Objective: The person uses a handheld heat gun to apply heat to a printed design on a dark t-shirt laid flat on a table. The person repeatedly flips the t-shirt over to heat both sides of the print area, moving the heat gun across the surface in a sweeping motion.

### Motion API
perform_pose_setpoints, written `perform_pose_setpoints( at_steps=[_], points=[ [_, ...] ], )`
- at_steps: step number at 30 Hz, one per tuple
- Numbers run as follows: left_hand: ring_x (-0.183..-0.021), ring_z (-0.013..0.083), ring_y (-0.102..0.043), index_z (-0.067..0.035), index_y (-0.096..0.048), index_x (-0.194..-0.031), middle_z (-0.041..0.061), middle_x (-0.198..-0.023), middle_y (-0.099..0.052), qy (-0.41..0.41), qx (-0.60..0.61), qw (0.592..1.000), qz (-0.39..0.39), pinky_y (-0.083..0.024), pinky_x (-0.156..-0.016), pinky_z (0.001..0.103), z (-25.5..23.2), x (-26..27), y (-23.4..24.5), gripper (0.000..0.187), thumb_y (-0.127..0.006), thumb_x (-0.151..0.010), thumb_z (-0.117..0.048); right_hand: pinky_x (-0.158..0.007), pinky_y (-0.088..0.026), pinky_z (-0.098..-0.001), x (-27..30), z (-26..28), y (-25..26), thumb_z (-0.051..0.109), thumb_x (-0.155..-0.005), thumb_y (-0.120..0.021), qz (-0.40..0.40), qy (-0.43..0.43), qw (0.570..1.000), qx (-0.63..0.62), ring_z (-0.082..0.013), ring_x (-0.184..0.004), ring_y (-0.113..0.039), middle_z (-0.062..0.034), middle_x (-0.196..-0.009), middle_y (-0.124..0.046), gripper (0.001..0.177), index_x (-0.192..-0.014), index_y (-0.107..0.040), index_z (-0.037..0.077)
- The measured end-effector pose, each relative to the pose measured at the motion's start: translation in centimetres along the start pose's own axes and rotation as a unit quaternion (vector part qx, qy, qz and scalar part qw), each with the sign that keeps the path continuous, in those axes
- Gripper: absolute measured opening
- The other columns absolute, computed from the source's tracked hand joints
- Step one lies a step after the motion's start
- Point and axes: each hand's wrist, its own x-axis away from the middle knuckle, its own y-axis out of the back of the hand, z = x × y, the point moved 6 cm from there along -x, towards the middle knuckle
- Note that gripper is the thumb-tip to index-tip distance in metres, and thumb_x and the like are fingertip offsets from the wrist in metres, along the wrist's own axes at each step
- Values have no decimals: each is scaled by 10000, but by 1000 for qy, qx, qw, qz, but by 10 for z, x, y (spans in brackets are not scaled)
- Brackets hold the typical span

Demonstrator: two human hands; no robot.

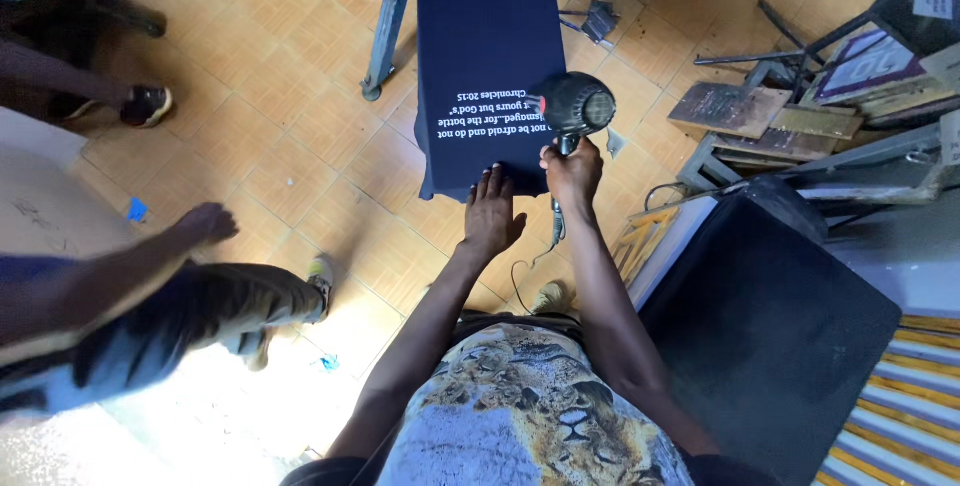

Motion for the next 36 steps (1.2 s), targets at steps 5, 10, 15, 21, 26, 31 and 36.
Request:
perform_pose_setpoints(
  at_steps=[5, 10, 15, 21, 26, 31, 36],
  points=[
    [-1468, 374, -409, -71, -513, -1464, 181, -1565, -434, -23, 71, 997, -26, -391, -1168, 528, 13, -3, -1, 735, -722, -854, -422, -715, -597, -329, 9, -1, -23, 160, -759, -827, 28, 32, 998, 36, -174, -617, -749, 9, -592, -708, 166, -900, -742, 138],
    [-1323, 410, -567, -90, -521, -1452, 179, -1410, -587, -33, 176, 980, -82, -481, -1074, 526, 30, -10, -10, 655, -698, -878, -350, -764, -574, -332, 17, 0, -56, 161, -740, -815, 54, 70, 995, 38, -181, -664, -758, 4, -592, -705, 162, -879, -740, 122],
    [-1130, 428, -660, -142, -566, -1408, 137, -1220, -680, -3, 226, 964, -142, -560, -905, 523, 51, -4, 3, 563, -671, -865, -249, -766, -576, -428, 27, 14, -74, 188, -716, -833, 73, 115, 991, 20, -366, -887, -755, -145, -782, -753, 233, -909, -779, 69],
    [-1079, 465, -669, -57, -594, -1352, 191, -1135, -686, 17, 265, 947, -178, -563, -860, 541, 61, 10, 29, 522, -647, -854, -205, -772, -578, -390, 32, 23, -105, 193, -747, -820, 152, 107, 983, -5, -312, -907, -760, -109, -853, -767, 271, -974, -768, 56],
    [-1139, 482, -645, -21, -561, -1399, 224, -1201, -658, -11, 291, 936, -196, -557, -899, 538, 67, 11, 37, 618, -683, -818, -192, -704, -585, -363, 29, 35, -111, 142, -766, -796, 152, 108, 981, -49, -272, -820, -765, -126, -849, -761, 267, -997, -734, 23],
    [-1180, 525, -607, 9, -523, -1444, 263, -1254, -627, -32, 341, 919, -196, -532, -951, 563, 56, 7, 41, 667, -654, -811, -155, -623, -562, -283, 19, 37, -111, 137, -748, -766, 140, 96, 982, -79, -189, -672, -757, -53, -621, -703, 158, -857, -704, 41],
    [-1223, 535, -574, -5, -499, -1478, 275, -1305, -606, -49, 370, 911, -177, -514, -976, 592, 43, 0, 31, 727, -689, -798, -178, -610, -555, -264, 3, 18, -104, 106, -748, -771, 121, 72, 987, -81, -173, -622, -748, -51, -564, -689, 134, -833, -689, 43]
  ],
)
